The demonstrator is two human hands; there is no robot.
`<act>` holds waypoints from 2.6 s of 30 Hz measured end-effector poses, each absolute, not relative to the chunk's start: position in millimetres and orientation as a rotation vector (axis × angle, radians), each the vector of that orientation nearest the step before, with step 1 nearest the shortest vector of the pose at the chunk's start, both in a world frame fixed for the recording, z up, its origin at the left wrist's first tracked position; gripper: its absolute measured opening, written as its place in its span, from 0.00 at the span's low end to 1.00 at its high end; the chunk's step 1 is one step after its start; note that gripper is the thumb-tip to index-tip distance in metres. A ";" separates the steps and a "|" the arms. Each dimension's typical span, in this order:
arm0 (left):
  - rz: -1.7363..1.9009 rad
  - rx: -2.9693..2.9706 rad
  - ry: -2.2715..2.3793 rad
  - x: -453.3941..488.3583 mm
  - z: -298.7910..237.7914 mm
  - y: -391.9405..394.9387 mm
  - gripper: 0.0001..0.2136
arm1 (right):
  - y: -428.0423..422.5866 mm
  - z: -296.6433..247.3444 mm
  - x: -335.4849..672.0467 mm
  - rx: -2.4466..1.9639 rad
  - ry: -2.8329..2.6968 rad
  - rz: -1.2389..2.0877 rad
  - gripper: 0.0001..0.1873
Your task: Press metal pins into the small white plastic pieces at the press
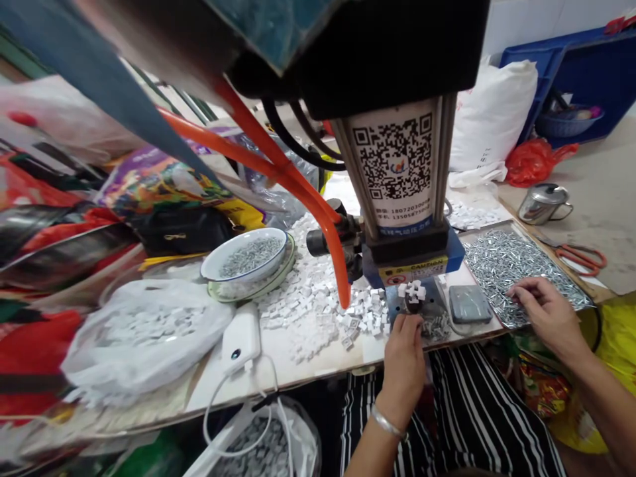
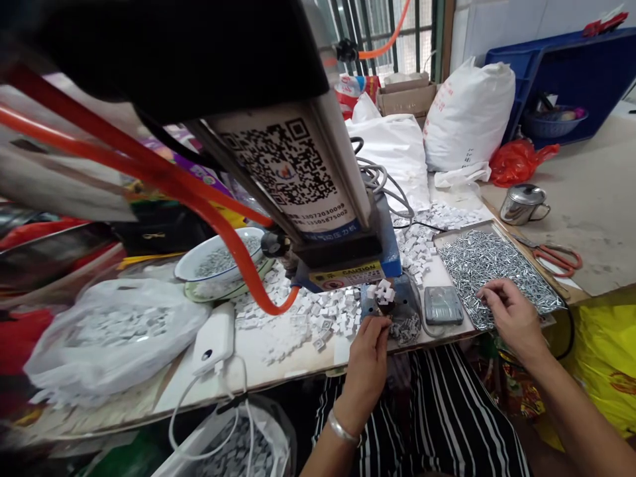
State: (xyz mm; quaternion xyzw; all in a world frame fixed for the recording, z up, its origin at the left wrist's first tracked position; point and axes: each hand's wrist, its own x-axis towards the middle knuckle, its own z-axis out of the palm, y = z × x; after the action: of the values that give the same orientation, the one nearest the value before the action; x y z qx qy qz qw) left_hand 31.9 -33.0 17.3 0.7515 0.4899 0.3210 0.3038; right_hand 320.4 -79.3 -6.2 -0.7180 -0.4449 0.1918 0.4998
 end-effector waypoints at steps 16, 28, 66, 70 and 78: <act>0.919 1.394 1.271 32.0 28.0 -50.6 0.06 | -91.4 22.6 203.6 -1.424 -1.458 0.772 0.10; 0.906 1.063 1.013 34.5 36.9 -64.6 0.08 | -85.4 32.8 182.9 -1.349 -1.533 0.700 0.09; 0.909 1.820 1.576 -17.7 7.4 -37.1 0.13 | -97.3 26.8 195.1 -1.223 -1.695 0.758 0.07; 0.683 2.087 1.719 -15.6 -5.8 -30.7 0.17 | -99.8 24.5 191.1 -1.191 -1.732 0.753 0.07; 0.898 1.938 1.663 -15.8 -14.2 -33.6 0.13 | -104.1 20.8 193.0 -1.167 -1.745 0.728 0.05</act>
State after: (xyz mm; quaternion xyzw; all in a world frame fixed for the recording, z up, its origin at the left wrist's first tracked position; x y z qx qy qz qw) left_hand -15.8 -33.6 -14.2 0.6990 0.6001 0.3238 0.2156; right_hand 193.0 -104.1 20.8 -0.4707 -0.7038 0.2934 0.4438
